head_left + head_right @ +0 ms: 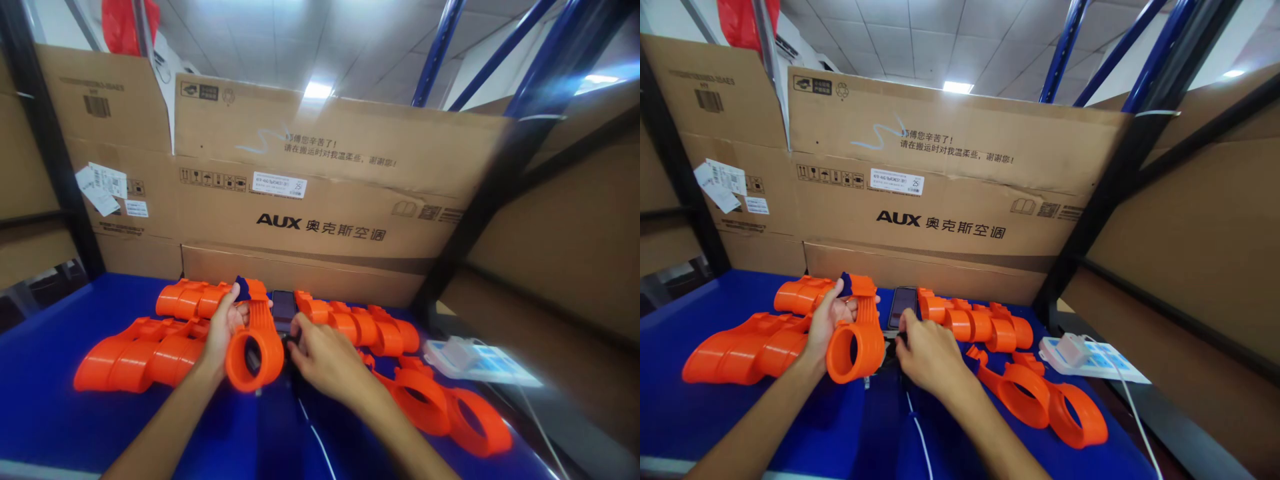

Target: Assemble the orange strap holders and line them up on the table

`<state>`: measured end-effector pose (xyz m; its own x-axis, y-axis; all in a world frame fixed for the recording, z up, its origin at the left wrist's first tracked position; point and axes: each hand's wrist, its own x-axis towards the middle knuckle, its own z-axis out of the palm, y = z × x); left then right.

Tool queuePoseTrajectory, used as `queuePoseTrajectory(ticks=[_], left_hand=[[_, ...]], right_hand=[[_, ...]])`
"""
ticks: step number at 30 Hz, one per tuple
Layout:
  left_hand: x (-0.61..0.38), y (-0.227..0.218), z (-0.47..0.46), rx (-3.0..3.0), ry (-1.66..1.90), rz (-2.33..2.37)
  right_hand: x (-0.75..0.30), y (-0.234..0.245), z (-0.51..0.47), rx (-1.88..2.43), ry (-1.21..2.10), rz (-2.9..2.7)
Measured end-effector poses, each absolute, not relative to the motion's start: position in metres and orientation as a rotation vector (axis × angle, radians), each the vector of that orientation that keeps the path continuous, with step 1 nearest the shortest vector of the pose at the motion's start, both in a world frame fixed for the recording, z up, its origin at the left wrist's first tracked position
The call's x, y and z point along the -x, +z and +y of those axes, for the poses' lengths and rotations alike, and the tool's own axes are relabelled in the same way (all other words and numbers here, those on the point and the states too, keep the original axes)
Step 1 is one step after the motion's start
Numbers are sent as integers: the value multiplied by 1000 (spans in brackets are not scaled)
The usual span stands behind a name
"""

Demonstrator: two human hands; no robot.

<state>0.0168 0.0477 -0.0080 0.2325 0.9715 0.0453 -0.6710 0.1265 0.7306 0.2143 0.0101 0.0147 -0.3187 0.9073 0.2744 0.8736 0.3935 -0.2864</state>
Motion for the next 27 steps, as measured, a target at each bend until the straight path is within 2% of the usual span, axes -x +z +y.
queuePoseTrajectory(ticks=[5,14,22,27], left_hand=[[-19,-9,47,-761,1298,545],[-8,-10,50,-762,1330,427],[-15,-12,46,-805,1226,422],[-29,-19,46,-857,1126,469]], right_hand=[[-206,3,-3,1632,13,-2433],[-202,-6,0,1603,113,-2434],[-234,4,26,1206,711,-2075],[-234,16,46,1041,799,-1659]])
